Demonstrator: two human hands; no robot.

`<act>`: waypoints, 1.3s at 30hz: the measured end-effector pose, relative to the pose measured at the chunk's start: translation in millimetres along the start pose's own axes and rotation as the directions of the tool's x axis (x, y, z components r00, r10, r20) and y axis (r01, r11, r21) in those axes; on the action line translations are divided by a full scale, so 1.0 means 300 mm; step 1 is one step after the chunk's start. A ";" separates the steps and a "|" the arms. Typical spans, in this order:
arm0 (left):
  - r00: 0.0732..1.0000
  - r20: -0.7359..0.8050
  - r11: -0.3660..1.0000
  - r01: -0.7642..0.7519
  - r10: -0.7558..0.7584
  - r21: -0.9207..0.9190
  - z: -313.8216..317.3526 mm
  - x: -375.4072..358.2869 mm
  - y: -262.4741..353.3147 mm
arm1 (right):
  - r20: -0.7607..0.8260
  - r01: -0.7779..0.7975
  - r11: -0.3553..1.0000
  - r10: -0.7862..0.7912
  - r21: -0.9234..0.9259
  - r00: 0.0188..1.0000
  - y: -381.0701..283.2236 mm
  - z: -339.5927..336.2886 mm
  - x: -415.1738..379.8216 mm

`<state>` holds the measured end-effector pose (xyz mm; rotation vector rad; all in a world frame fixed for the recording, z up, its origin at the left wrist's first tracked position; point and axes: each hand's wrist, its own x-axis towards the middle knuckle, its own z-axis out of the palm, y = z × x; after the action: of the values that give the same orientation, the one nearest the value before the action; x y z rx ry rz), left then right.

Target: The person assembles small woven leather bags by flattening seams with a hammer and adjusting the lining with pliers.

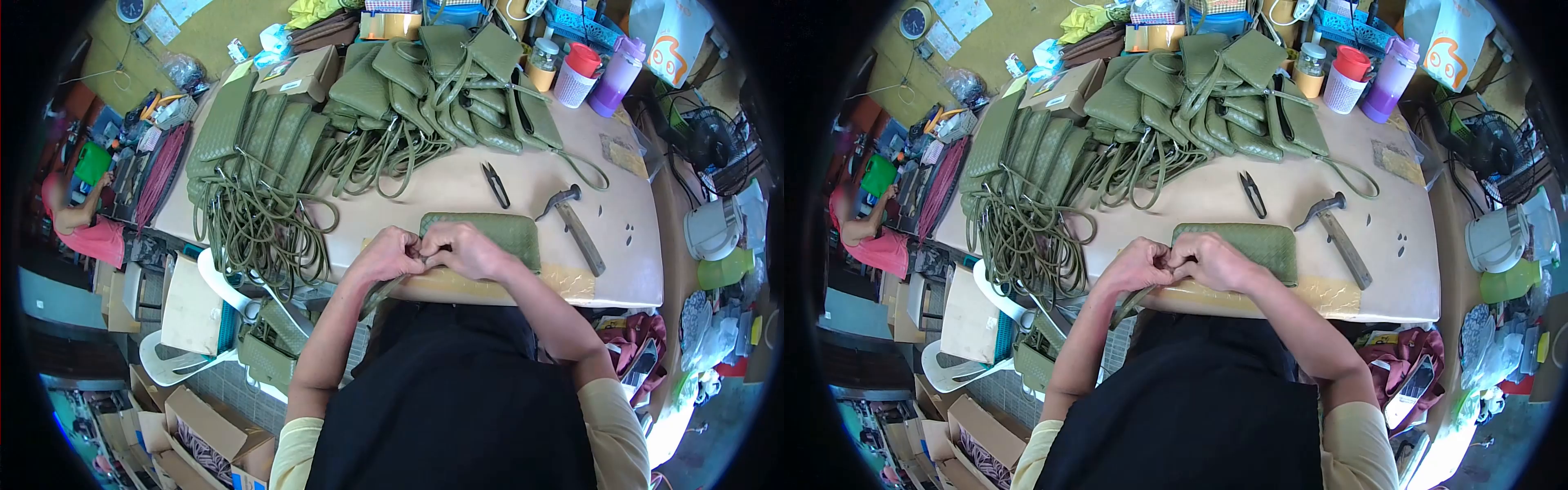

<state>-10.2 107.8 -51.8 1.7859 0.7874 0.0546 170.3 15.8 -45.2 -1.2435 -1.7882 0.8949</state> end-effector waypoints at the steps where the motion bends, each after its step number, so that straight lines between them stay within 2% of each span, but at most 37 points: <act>1: 0.999 0.015 1.000 -0.031 0.031 0.002 -0.003 0.003 -0.008 | -0.002 0.001 1.000 -0.001 -0.001 1.000 0.016 -0.006 0.001; 4: 0.998 0.014 0.998 -0.054 0.055 -0.042 0.007 0.004 -0.016 | -0.022 0.008 0.956 -0.015 -0.294 1.000 0.050 -0.071 -0.007; 5: 0.998 0.004 0.995 -0.054 0.055 -0.081 0.007 0.006 -0.015 | -0.023 0.010 0.956 -0.018 -0.293 1.000 0.048 -0.070 -0.007; 6: 0.998 0.003 0.995 -0.057 0.057 -0.079 -0.004 0.011 -0.009 | -0.023 0.008 0.974 -0.013 -0.225 1.000 0.020 -0.072 -0.004; 7: 0.999 0.017 0.999 -0.043 0.043 0.007 -0.013 0.014 -0.001 | -0.019 0.003 0.988 -0.006 -0.155 1.000 -0.010 -0.068 -0.004; 8: 0.999 0.030 0.996 -0.028 0.025 0.090 -0.015 0.013 0.002 | 0.021 0.007 0.995 -0.009 0.095 1.000 -0.045 -0.041 0.008; 11: 0.998 0.035 0.995 -0.059 0.056 0.082 -0.013 0.020 -0.021 | 0.031 -0.090 0.991 0.087 0.104 0.996 0.036 -0.004 0.019; 13: 0.998 0.022 0.997 -0.064 0.063 0.047 -0.006 0.021 -0.020 | 0.016 -0.113 0.993 0.112 0.043 0.994 0.043 -0.012 0.020; 15: 0.997 0.015 0.997 -0.072 0.072 0.014 -0.003 0.014 -0.010 | -0.110 -0.042 0.938 0.004 -0.343 0.994 0.038 -0.029 0.022; 16: 0.999 0.031 1.000 -0.025 0.025 -0.008 -0.010 0.009 0.006 | -0.114 -0.038 0.937 -0.002 -0.347 0.993 0.020 -0.031 0.027; 17: 0.999 0.048 0.999 0.023 -0.021 -0.034 -0.015 0.011 0.015 | -0.074 -0.021 0.994 0.013 -0.103 0.997 -0.004 -0.031 0.026; 18: 0.999 0.047 0.999 0.023 -0.022 -0.039 -0.015 0.013 0.014 | -0.026 -0.020 0.988 0.025 0.151 0.999 -0.024 -0.027 0.024; 20: 0.999 0.048 0.993 -0.024 0.018 0.115 -0.021 0.014 0.007 | 0.010 -0.088 0.977 0.087 0.197 0.996 0.052 0.019 0.029; 21: 0.999 0.052 0.993 -0.024 0.018 0.118 -0.023 0.013 0.004 | 0.045 -0.148 0.960 0.141 0.238 0.989 0.061 0.032 0.037; 23: 0.997 0.062 0.997 -0.047 0.043 0.058 -0.025 0.016 -0.001 | 0.031 -0.120 0.977 0.117 0.175 0.993 0.063 0.034 0.039; 25: 0.997 0.052 0.998 -0.055 0.054 0.023 -0.019 0.009 0.001 | 0.007 -0.110 0.994 0.110 -0.024 0.994 0.030 0.028 0.039; 26: 0.997 0.043 0.998 -0.068 0.068 -0.011 -0.016 0.008 0.003 | 0.007 -0.108 0.994 0.109 -0.025 0.994 0.022 0.026 0.037; 28: 0.998 0.038 0.999 -0.045 0.046 -0.028 -0.013 0.001 0.017 | -0.066 -0.050 0.986 0.040 -0.157 0.997 0.006 0.015 0.027; 29: 0.999 0.033 0.999 -0.020 0.021 -0.041 -0.015 -0.001 0.022 | -0.066 -0.047 0.986 0.037 -0.159 0.997 -0.009 0.003 0.023; 31: 1.000 0.022 1.000 -0.011 0.011 -0.015 -0.019 0.001 0.018 | -0.115 -0.062 0.997 0.066 0.045 0.991 -0.038 -0.018 0.010; 33: 1.000 0.016 1.000 -0.005 0.005 0.009 -0.011 0.008 0.010 | -0.066 -0.071 0.996 0.074 0.045 0.995 0.001 -0.005 -0.001; 35: 0.999 0.044 0.999 -0.008 0.010 -0.041 -0.009 0.016 0.004 | -0.033 -0.080 0.996 0.082 0.044 0.996 0.027 -0.015 -0.021; 37: 0.999 0.040 0.998 0.001 0.001 -0.057 -0.007 0.011 0.011 | -0.069 -0.084 0.952 0.066 -0.295 0.995 0.039 -0.066 -0.030; 39: 0.999 0.038 0.998 0.012 -0.009 -0.069 -0.018 0.014 0.020 | -0.076 -0.112 0.928 0.091 -0.355 0.993 0.010 -0.083 -0.028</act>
<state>-6.2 113.7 -46.1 1.7129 0.7595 0.0409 195.5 11.5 -37.9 -1.5883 -1.9105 0.5921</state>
